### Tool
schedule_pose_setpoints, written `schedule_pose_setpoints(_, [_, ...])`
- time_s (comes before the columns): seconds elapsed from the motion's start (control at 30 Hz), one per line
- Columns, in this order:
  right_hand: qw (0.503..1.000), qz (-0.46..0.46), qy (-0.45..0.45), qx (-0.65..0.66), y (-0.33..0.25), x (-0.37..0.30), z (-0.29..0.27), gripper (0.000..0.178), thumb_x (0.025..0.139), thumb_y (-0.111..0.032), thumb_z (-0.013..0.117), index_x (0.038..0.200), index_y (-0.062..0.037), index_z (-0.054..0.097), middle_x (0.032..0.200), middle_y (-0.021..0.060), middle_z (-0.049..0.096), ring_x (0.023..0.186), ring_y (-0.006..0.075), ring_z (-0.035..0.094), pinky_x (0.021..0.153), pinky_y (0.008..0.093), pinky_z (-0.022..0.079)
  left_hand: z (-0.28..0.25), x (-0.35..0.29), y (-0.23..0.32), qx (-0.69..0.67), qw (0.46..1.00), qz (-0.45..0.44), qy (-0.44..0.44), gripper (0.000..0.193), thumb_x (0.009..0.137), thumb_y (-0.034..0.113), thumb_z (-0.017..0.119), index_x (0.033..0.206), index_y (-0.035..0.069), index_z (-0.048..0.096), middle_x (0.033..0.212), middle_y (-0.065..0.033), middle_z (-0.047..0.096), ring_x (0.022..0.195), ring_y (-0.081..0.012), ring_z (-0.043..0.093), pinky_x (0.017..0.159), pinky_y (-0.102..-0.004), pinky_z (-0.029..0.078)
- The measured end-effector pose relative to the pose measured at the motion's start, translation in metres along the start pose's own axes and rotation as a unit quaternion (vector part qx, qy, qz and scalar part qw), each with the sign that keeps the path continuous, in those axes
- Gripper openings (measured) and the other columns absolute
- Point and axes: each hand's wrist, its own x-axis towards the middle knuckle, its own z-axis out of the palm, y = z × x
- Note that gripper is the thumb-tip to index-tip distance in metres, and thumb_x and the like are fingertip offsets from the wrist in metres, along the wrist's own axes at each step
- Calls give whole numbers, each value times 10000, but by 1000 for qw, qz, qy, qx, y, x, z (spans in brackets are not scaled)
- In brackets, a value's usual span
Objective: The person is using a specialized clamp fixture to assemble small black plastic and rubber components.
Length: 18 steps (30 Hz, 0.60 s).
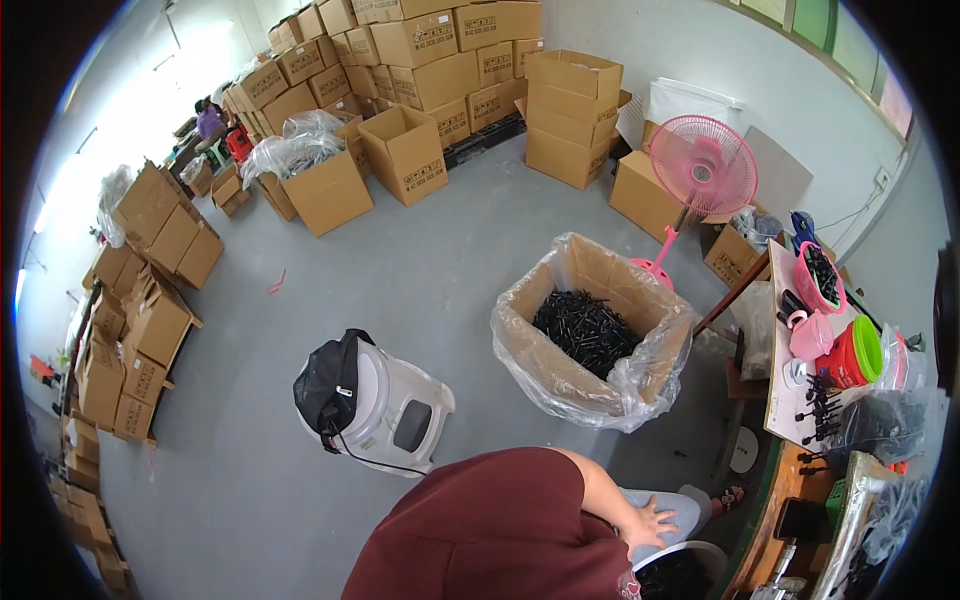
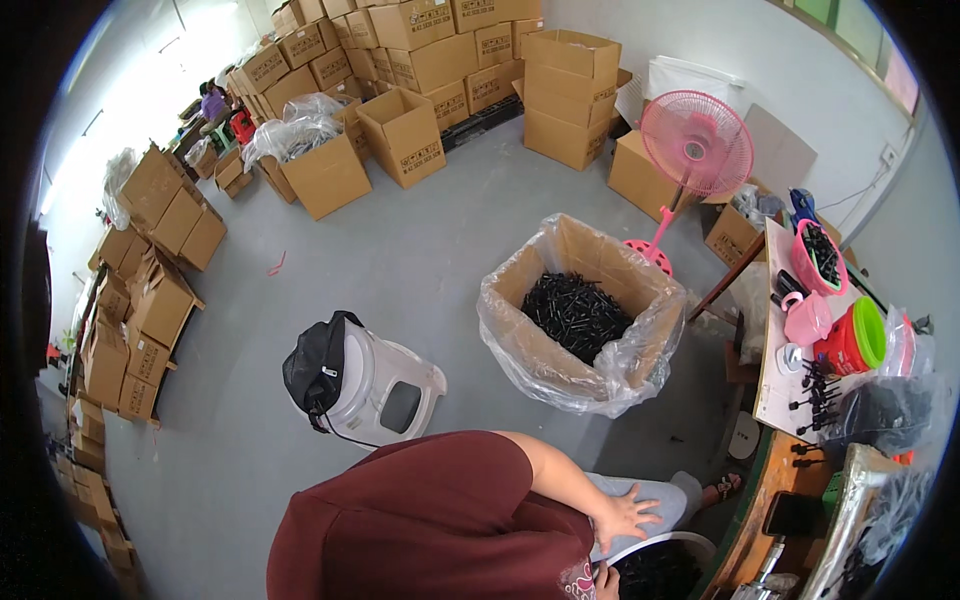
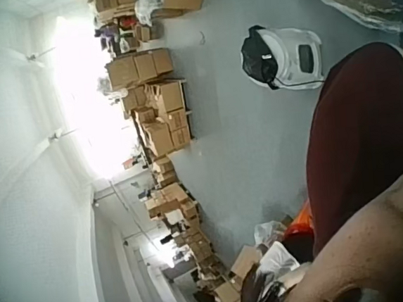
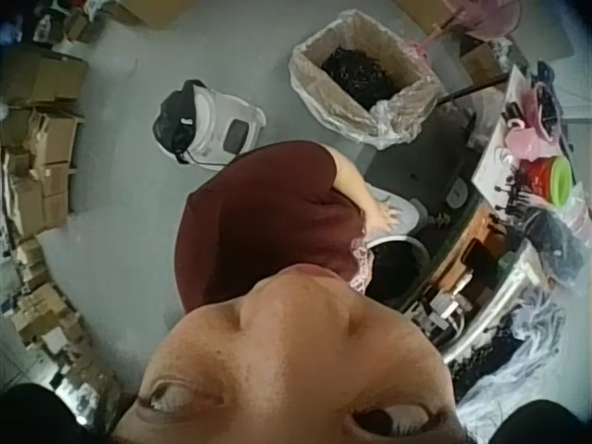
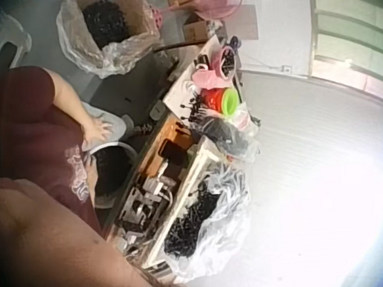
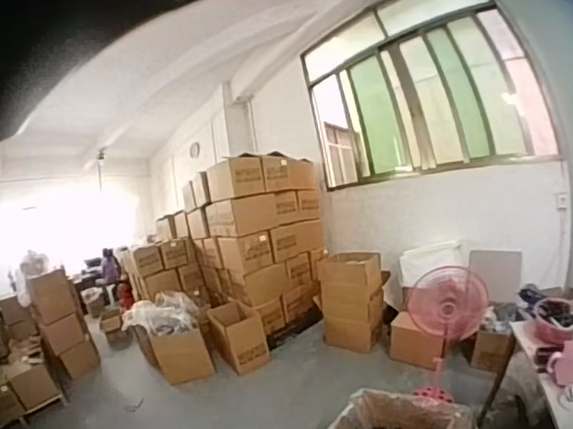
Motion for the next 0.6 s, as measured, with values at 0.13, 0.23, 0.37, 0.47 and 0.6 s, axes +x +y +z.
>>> schedule_pose_setpoints(0.13, [1000,15,1,6,1,1,5,188,881,-47,598,1057,0,641,998,192,673,788,278,654,693,343,520,-1,-1,2,-4,1000,2,2,922,606,605,747,1393,200,487,1576,-187,97,1448,-461,-48,956,-844,121])
schedule_pose_setpoints(0.23, [1000,25,3,10,4,0,9,193,878,-46,603,1061,3,636,1001,193,673,789,276,655,693,343,520,-5,-6,5,-11,1000,-3,-1,884,627,579,749,1386,202,497,1576,-181,105,1449,-457,-51,960,-838,112])
schedule_pose_setpoints(0.37, [999,32,6,15,6,-3,14,200,875,-45,609,1066,8,630,1005,194,672,791,273,655,692,343,519,-6,-7,5,-19,1000,0,5,856,637,566,752,1375,204,510,1578,-172,115,1450,-452,-45,967,-831,103])
schedule_pose_setpoints(0.47, [999,39,10,18,8,-4,16,206,872,-44,614,1070,12,625,1008,194,672,792,271,656,692,343,518,-7,-7,4,-21,1000,3,11,847,640,563,752,1371,206,514,1577,-168,122,1451,-451,-38,972,-826,97])
schedule_pose_setpoints(0.6, [998,50,17,27,10,-10,21,214,869,-42,621,1075,16,618,1013,196,671,794,269,657,692,343,517,-8,-7,4,-20,1000,2,13,842,641,561,753,1366,205,517,1576,-166,129,1451,-450,-32,976,-823,94])
